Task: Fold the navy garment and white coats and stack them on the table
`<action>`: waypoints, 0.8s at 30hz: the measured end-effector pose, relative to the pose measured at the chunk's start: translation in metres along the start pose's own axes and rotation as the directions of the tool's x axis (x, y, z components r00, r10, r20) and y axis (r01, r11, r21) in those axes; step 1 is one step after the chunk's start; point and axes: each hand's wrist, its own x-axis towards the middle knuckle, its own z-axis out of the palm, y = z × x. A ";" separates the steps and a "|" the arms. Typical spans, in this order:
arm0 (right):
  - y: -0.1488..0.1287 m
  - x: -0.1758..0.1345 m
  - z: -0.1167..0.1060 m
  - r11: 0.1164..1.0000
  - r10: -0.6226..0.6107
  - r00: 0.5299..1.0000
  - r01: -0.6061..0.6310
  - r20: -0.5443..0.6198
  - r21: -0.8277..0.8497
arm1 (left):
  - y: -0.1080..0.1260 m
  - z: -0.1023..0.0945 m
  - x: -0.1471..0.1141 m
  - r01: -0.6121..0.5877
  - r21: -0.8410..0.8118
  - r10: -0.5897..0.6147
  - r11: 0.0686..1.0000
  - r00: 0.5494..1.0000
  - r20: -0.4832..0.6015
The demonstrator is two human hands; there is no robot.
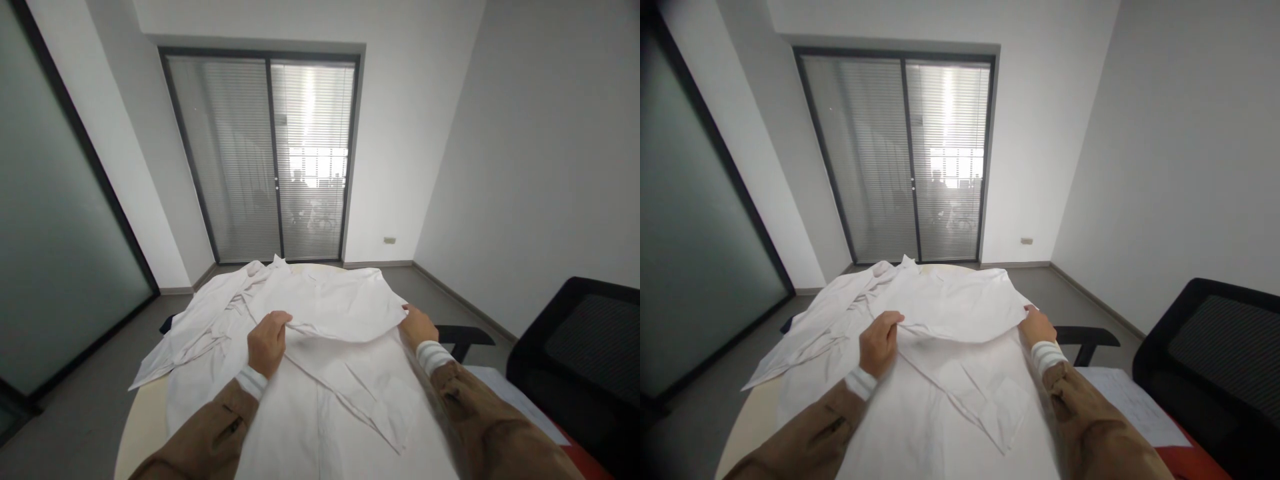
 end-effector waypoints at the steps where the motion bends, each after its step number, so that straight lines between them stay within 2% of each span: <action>1: 0.001 0.002 0.001 1.000 -0.007 1.000 0.007 -0.010 0.008 | 0.001 -0.005 0.006 -0.023 -0.032 0.022 0.999 0.999 -0.041; 4: 0.003 0.006 0.004 0.996 -0.081 0.995 0.083 -0.066 0.033 | -0.003 -0.025 0.015 -0.119 -0.137 0.093 0.983 0.979 -0.182; 6: 0.004 0.008 0.007 0.982 -0.177 0.977 0.184 -0.120 0.046 | -0.011 -0.039 0.012 -0.149 -0.165 0.112 0.975 0.970 -0.217; 8: 0.005 0.009 0.011 0.952 -0.290 0.944 0.301 -0.157 0.050 | -0.021 -0.051 0.002 -0.108 -0.157 0.081 0.982 0.983 -0.166; 10: 0.005 0.012 0.014 0.912 -0.396 0.904 0.407 -0.158 0.042 | -0.030 -0.060 -0.008 -0.005 -0.156 -0.001 0.988 0.999 -0.036; 12: 0.004 0.015 0.016 0.879 -0.470 0.872 0.476 -0.137 0.016 | -0.037 -0.061 -0.016 0.170 -0.179 -0.153 0.969 0.983 0.104; 13: 0.003 0.016 0.017 0.871 -0.487 0.864 0.491 -0.128 0.005 | -0.039 -0.059 -0.017 0.280 -0.191 -0.254 0.941 0.955 0.153; 15: -0.001 0.018 0.017 0.879 -0.474 0.874 0.476 -0.106 0.002 | -0.041 -0.049 -0.018 0.480 -0.175 -0.442 0.860 0.871 0.215; 16: -0.004 0.018 0.018 0.894 -0.446 0.890 0.449 -0.093 0.004 | -0.042 -0.044 -0.017 0.539 -0.139 -0.501 0.831 0.833 0.236; 20: -0.015 0.023 0.019 0.942 -0.333 0.941 0.335 -0.063 0.013 | -0.049 -0.025 -0.017 0.551 0.067 -0.533 0.832 0.761 0.371; 22: -0.019 0.027 0.020 0.950 -0.301 0.951 0.305 -0.062 0.062 | -0.054 -0.022 -0.017 0.559 0.089 -0.540 0.824 0.729 0.420; 24: -0.022 0.033 0.020 0.955 -0.256 0.965 0.261 -0.057 0.143 | -0.060 -0.023 -0.015 0.576 0.063 -0.548 0.815 0.730 0.408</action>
